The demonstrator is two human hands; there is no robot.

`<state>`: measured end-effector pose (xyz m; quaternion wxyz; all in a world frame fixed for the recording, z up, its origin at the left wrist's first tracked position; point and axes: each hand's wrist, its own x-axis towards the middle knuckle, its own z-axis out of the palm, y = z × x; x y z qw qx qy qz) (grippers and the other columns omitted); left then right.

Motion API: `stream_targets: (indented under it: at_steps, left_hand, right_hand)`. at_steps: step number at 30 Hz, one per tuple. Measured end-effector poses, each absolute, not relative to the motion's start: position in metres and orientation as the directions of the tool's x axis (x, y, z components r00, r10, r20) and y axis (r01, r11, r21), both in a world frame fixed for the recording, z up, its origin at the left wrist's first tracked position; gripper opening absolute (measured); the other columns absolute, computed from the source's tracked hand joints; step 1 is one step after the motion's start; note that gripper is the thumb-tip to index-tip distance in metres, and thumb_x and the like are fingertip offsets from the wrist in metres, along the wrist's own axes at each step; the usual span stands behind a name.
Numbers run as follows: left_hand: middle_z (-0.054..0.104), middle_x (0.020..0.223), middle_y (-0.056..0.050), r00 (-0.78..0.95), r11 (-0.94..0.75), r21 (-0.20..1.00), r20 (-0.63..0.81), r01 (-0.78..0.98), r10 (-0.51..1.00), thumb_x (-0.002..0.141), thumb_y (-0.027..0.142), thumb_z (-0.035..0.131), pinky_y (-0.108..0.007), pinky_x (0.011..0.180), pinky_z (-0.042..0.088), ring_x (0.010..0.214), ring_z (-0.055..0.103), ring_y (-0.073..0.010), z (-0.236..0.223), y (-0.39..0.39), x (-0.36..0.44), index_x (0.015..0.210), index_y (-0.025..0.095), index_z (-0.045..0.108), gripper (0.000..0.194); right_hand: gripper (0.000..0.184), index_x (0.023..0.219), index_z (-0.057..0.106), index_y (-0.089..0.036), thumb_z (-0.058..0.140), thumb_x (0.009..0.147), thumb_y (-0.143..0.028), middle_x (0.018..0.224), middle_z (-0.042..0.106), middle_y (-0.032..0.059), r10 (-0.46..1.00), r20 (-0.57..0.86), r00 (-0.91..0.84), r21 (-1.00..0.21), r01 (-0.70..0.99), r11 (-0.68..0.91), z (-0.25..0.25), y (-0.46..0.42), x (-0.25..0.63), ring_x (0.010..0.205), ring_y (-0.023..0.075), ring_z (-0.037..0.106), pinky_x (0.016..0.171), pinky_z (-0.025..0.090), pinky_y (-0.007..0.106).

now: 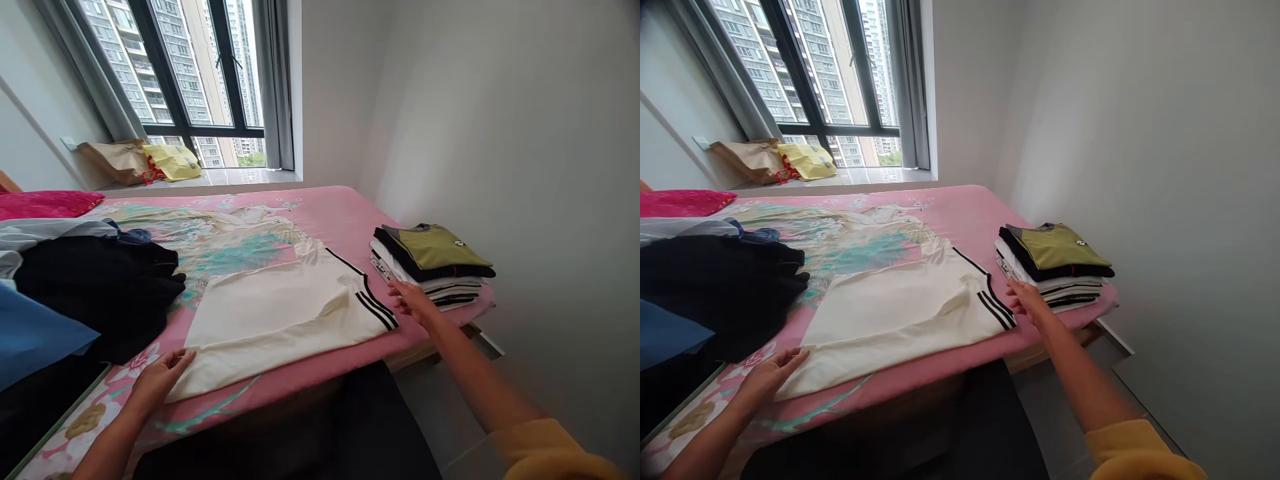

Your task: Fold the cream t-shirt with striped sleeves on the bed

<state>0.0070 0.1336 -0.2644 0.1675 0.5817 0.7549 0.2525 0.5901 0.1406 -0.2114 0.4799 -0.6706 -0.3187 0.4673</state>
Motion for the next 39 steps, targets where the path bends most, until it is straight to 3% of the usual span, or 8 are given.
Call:
stream_targets:
  at_steps: [4, 9, 13, 17, 23, 29, 33, 39]
  left_hand:
    - [0.069, 0.075, -0.003, -0.287, 0.319, 0.66, -0.161, 0.68, 0.944, 0.056, 0.062, 0.063, -0.027, 0.059, 0.046, 0.07, 0.062, -0.0213, -0.265, 0.119, 0.004, 0.078, 0.02, 0.066, 0.048]
    - [0.048, 0.051, 0.005, -0.247, 0.402, 0.604, -0.326, 0.688, 0.913, 0.058, 0.069, 0.058, -0.022, 0.045, 0.03, 0.049, 0.044, -0.0123, -0.254, 0.102, 0.007, 0.061, 0.02, 0.054, 0.049]
    - [0.046, 0.052, 0.005, -0.258, 0.384, 0.619, -0.287, 0.685, 0.922, 0.063, 0.068, 0.052, -0.021, 0.045, 0.028, 0.051, 0.042, -0.012, -0.258, 0.098, 0.007, 0.062, 0.019, 0.052, 0.048]
    - [0.051, 0.058, 0.004, -0.221, 0.257, 0.583, -0.133, 0.771, 0.966, 0.071, 0.059, 0.046, -0.021, 0.052, 0.032, 0.058, 0.047, -0.0128, -0.26, 0.087, 0.012, 0.062, 0.019, 0.052, 0.041]
    - [0.052, 0.058, 0.004, -0.226, 0.241, 0.452, -0.088, 0.859, 0.97, 0.075, 0.052, 0.043, -0.022, 0.056, 0.033, 0.059, 0.049, -0.0135, -0.259, 0.077, 0.022, 0.062, 0.02, 0.051, 0.035]
    - [0.064, 0.07, 0.0, -0.279, 0.291, 0.309, -0.083, 0.906, 0.957, 0.077, 0.063, 0.038, -0.025, 0.06, 0.038, 0.071, 0.059, -0.0202, -0.265, 0.08, 0.017, 0.075, 0.023, 0.059, 0.046]
    - [0.07, 0.088, -0.001, -0.307, 0.31, 0.282, -0.057, 0.908, 0.95, 0.076, 0.067, 0.04, -0.029, 0.065, 0.043, 0.081, 0.063, -0.0244, -0.272, 0.083, 0.015, 0.091, 0.026, 0.062, 0.048]
    - [0.07, 0.087, 0.007, -0.348, 0.35, 0.249, -0.054, 0.903, 0.936, 0.077, 0.07, 0.032, -0.033, 0.07, 0.048, 0.083, 0.064, -0.0228, -0.278, 0.085, 0.011, 0.092, 0.032, 0.06, 0.05]
  right_hand:
    - [0.045, 0.097, 0.058, -0.02, 0.069, 0.067, -0.051, 0.095, 0.064, 0.0029, 0.871, -0.407, 0.276, -0.89, 0.096, -0.447, -0.256, 0.104, 0.606, 0.044, 0.003, 0.048, 0.033, 0.034, 0.014]
    - [0.048, 0.1, 0.057, -0.02, 0.071, 0.065, -0.048, 0.073, 0.063, -0.0015, 0.879, -0.443, 0.176, -0.862, 0.186, -0.471, -0.275, 0.088, 0.609, 0.04, 0.0052, 0.047, 0.033, 0.033, 0.015]
    - [0.036, 0.077, 0.054, -0.019, 0.064, 0.068, -0.052, 0.051, 0.052, -0.0062, 0.917, -0.378, 0.128, -0.876, 0.271, -0.399, -0.28, 0.095, 0.601, 0.037, 0.0072, 0.046, 0.033, 0.031, 0.016]
    - [0.036, 0.07, 0.05, -0.019, 0.058, 0.07, -0.055, 0.038, 0.041, -0.008, 0.922, -0.351, 0.163, -0.857, 0.34, -0.387, -0.298, 0.094, 0.6, 0.032, 0.0089, 0.041, 0.033, 0.029, 0.019]
    - [0.038, 0.083, 0.054, -0.019, 0.061, 0.066, -0.052, 0.053, 0.049, -0.0069, 0.882, -0.411, 0.232, -0.851, 0.25, -0.463, -0.313, 0.094, 0.603, 0.04, 0.0103, 0.051, 0.035, 0.031, 0.019]
    - [0.032, 0.083, 0.054, -0.018, 0.058, 0.071, -0.047, 0.054, 0.05, -0.0065, 0.878, -0.386, 0.281, -0.845, 0.273, -0.459, -0.302, 0.097, 0.595, 0.039, 0.0111, 0.052, 0.034, 0.035, 0.02]
    - [0.028, 0.086, 0.055, -0.018, 0.052, 0.076, -0.044, 0.057, 0.052, -0.0056, 0.871, -0.392, 0.296, -0.86, 0.217, -0.461, -0.298, 0.098, 0.593, 0.04, 0.0109, 0.054, 0.034, 0.036, 0.02]
    - [0.033, 0.093, 0.058, -0.017, 0.055, 0.074, -0.044, 0.07, 0.062, -0.0003, 0.878, -0.319, 0.357, -0.873, 0.249, -0.419, -0.298, 0.095, 0.598, 0.043, 0.0122, 0.056, 0.038, 0.041, 0.023]
